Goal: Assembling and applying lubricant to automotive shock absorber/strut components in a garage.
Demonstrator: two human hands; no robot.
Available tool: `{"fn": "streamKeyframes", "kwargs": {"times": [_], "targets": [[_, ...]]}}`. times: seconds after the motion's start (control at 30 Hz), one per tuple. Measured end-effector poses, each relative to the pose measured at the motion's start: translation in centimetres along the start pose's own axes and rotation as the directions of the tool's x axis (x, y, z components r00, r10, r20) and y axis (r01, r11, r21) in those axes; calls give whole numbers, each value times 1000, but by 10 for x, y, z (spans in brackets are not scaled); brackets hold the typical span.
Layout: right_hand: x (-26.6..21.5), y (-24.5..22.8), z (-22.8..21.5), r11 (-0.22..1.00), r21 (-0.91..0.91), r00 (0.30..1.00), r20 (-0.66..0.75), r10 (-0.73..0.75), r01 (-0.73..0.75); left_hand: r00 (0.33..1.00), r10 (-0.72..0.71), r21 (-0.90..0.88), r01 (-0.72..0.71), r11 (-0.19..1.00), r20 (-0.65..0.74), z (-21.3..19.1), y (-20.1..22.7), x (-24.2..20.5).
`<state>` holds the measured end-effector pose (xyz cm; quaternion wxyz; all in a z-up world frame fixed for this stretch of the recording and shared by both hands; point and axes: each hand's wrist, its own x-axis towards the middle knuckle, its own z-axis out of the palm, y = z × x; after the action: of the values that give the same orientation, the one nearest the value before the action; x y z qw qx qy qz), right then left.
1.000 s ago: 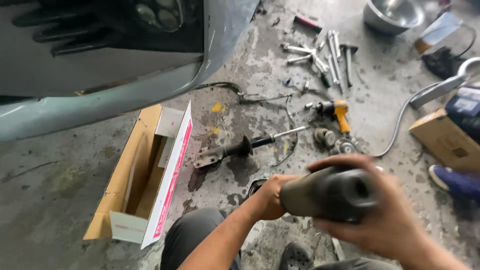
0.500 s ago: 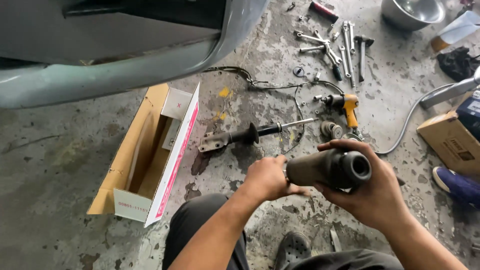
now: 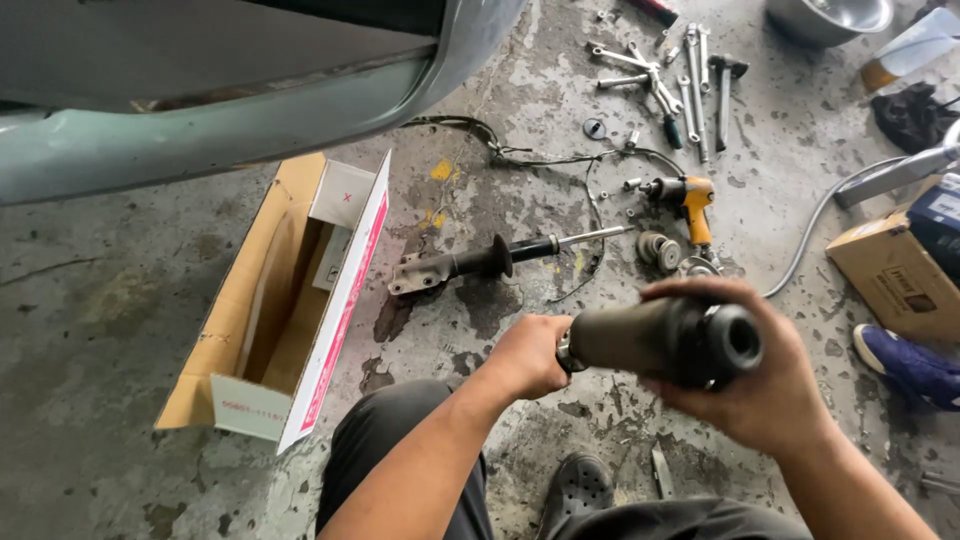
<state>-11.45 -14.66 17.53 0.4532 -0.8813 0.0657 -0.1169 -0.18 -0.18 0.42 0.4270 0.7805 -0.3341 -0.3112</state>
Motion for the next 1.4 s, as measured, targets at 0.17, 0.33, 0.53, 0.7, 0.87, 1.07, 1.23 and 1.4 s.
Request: {"fn": "streamKeyframes", "kwargs": {"times": [0.17,0.33,0.53,0.7,0.87,1.07,1.23,1.4], "targets": [[6,1,3,960,-278,999,12,-32,35,1000,10,44,-10,999,4,3,5,3],[14,8,12,975,-188,980,134,147,-121,1000,28,40,-28,999,-6,1,0,5],[14,14,-1,971,-230,978,178,105,-62,996,43,-13,-44,999,-79,1,-4,7],[6,19,-11,978,203,996,66,-63,48,992,33,-62,-41,997,-123,0,-6,11],[5,36,-10,968,237,996,-18,85,-79,984,52,-55,-62,997,-169,4,-6,17],[11,27,-13,980,198,1000,-2,29,-28,995,-57,-95,49,994,-80,1,7,15],[8,32,-19,969,244,999,7,37,-38,995,-29,-91,20,996,-97,4,8,14],[7,38,-17,920,368,991,43,127,-134,996,-27,-78,20,997,-85,6,6,17]]}}
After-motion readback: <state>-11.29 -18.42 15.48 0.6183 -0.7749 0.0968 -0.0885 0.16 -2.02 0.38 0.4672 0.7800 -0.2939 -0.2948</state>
